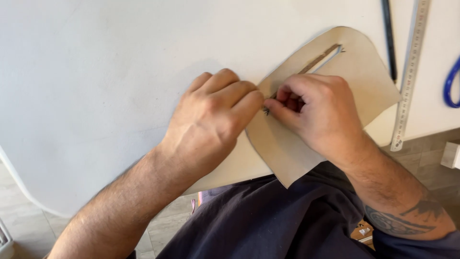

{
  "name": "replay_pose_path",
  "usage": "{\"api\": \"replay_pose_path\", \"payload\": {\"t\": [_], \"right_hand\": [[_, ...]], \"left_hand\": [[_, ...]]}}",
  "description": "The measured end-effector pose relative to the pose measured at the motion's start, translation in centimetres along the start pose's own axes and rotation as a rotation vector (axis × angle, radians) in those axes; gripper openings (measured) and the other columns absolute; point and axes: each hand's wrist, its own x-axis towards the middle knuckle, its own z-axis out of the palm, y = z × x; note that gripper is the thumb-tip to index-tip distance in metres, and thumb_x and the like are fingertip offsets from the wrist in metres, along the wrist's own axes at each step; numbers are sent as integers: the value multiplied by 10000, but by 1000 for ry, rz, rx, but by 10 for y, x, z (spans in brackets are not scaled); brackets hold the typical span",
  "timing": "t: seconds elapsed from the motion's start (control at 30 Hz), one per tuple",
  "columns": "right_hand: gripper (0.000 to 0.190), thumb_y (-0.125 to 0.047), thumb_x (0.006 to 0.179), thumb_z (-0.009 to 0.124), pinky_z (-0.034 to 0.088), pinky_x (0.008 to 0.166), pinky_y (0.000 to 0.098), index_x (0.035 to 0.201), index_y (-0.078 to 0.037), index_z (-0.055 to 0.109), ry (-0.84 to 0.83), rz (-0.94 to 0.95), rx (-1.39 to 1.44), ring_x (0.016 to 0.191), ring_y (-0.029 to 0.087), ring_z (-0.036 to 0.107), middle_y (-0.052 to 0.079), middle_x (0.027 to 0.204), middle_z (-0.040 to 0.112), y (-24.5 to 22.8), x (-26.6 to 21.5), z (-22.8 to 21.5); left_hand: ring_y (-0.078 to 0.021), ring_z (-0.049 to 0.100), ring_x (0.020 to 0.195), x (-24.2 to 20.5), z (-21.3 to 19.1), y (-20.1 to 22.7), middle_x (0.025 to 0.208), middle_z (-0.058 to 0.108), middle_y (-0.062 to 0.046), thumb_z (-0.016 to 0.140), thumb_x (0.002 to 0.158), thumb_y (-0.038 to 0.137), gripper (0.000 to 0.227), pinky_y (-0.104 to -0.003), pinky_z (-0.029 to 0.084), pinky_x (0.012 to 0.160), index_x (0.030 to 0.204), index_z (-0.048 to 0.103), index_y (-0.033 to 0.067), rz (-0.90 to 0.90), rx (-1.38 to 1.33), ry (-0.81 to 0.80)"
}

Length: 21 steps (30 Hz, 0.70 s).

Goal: Applying adhesive to leather components and pressing them together to bond.

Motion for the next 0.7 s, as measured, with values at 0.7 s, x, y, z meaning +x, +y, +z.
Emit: {"api": "replay_pose_path", "payload": {"t": [0.7], "right_hand": [[135,44,1061,684,431,651,261,929,70,677,377,115,214,690,180,607,139,820,694,45,-92,-28]], "left_hand": [[-245,487,720,-9,-10,21,651,507,0,653,797,-67,273,-380,361,645,698,506,141,57,183,-262]]}}
